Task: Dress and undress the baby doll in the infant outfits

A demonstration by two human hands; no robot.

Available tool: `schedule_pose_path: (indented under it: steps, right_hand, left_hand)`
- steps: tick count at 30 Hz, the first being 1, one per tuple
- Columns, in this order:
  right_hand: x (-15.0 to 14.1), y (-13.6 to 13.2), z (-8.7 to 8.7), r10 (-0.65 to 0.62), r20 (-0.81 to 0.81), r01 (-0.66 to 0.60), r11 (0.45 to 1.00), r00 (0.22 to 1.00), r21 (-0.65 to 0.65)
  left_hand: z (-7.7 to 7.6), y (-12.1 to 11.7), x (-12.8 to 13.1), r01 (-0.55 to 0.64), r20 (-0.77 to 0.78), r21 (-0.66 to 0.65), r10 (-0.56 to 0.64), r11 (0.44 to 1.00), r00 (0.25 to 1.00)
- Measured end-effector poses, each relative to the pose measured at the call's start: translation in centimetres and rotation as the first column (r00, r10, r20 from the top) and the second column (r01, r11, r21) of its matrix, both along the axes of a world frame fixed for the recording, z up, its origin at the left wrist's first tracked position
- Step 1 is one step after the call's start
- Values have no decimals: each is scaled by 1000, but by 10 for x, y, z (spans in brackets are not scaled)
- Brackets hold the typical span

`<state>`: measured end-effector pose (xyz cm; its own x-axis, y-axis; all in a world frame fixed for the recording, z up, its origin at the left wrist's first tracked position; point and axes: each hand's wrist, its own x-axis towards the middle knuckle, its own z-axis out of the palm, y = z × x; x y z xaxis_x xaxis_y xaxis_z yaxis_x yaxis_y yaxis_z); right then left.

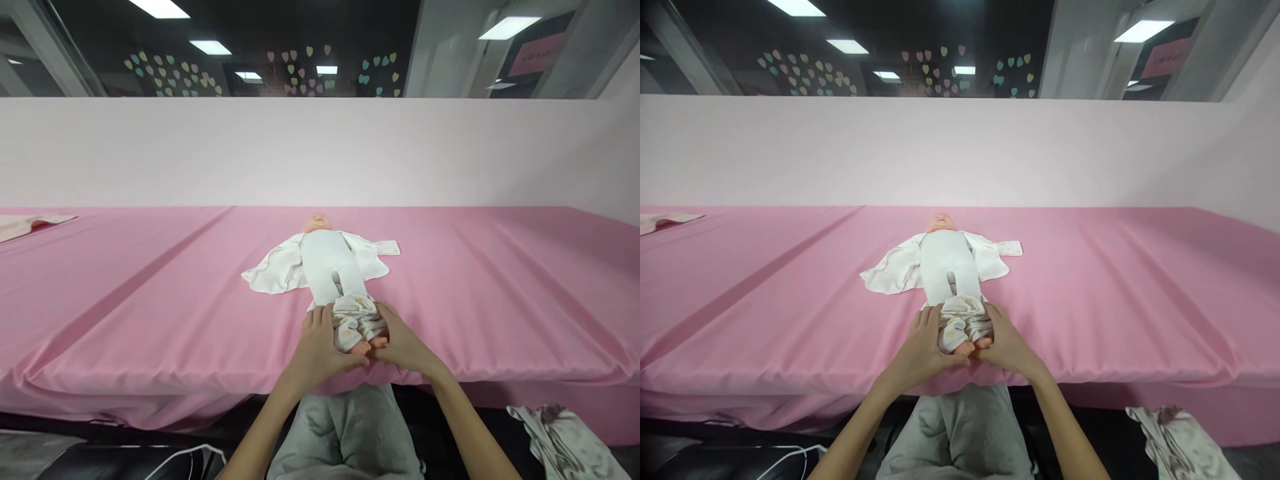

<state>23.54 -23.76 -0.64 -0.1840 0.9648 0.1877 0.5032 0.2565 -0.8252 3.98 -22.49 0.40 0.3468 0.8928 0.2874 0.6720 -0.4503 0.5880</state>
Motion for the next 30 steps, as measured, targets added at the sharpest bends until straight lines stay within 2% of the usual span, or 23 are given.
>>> schedule_pose_path:
  steps: [2, 4, 7, 9, 11, 13, 17, 20, 22, 23, 25, 28, 30]
  right_hand:
    - [-6, -2, -2, -75, 47, 75, 997, 996, 14]
    - [-12, -6, -7, -192, 131, 181, 980, 973, 88]
    - [-25, -12, -18, -380, 196, 312, 900, 904, 303]
    - [-35, -14, -25, -444, 182, 334, 838, 877, 431]
    - [-45, -14, -32, -473, 153, 329, 777, 868, 537]
    - [-54, -13, -39, -519, 115, 342, 698, 847, 629]
    - [-73, -7, -49, -615, 12, 406, 535, 788, 741]
    - [-89, -5, -52, -641, -87, 441, 417, 763, 795]
    - [-98, -7, -50, -615, -121, 424, 373, 779, 825]
    - [-101, -8, -48, -592, -122, 407, 375, 796, 833]
    - [-104, -14, -45, -550, -106, 377, 406, 828, 833]
    - [-100, -27, -42, -506, -58, 343, 493, 861, 799]
    - [-93, -37, -39, -448, 3, 280, 563, 894, 778]
  left_hand:
    - [1, -1, 7, -32, -71, 71, 37, 997, 997]
    - [1, -5, 15, -39, -145, 108, 54, 993, 988]
    - [-1, -10, 18, 16, -214, 119, 10, 993, 977]
    - [-5, -12, 15, 31, -223, 177, 9, 984, 975]
    - [-11, -12, 9, -3, -216, 277, 65, 961, 974]
    - [-18, -12, 2, -55, -182, 396, 138, 916, 974]
    - [-34, -12, -9, -158, -49, 600, 232, 784, 971]
    - [-42, -12, -18, -293, 41, 629, 346, 720, 937]
    - [-44, -13, -25, -360, 90, 622, 393, 696, 915]
    - [-44, -14, -29, -363, 109, 617, 381, 699, 918]
    - [-44, -17, -37, -300, 123, 602, 284, 740, 951]
    - [-41, -30, -46, -121, 75, 524, 96, 843, 993]
    - [-37, -45, -50, -17, 30, 460, 4, 888, 1000]
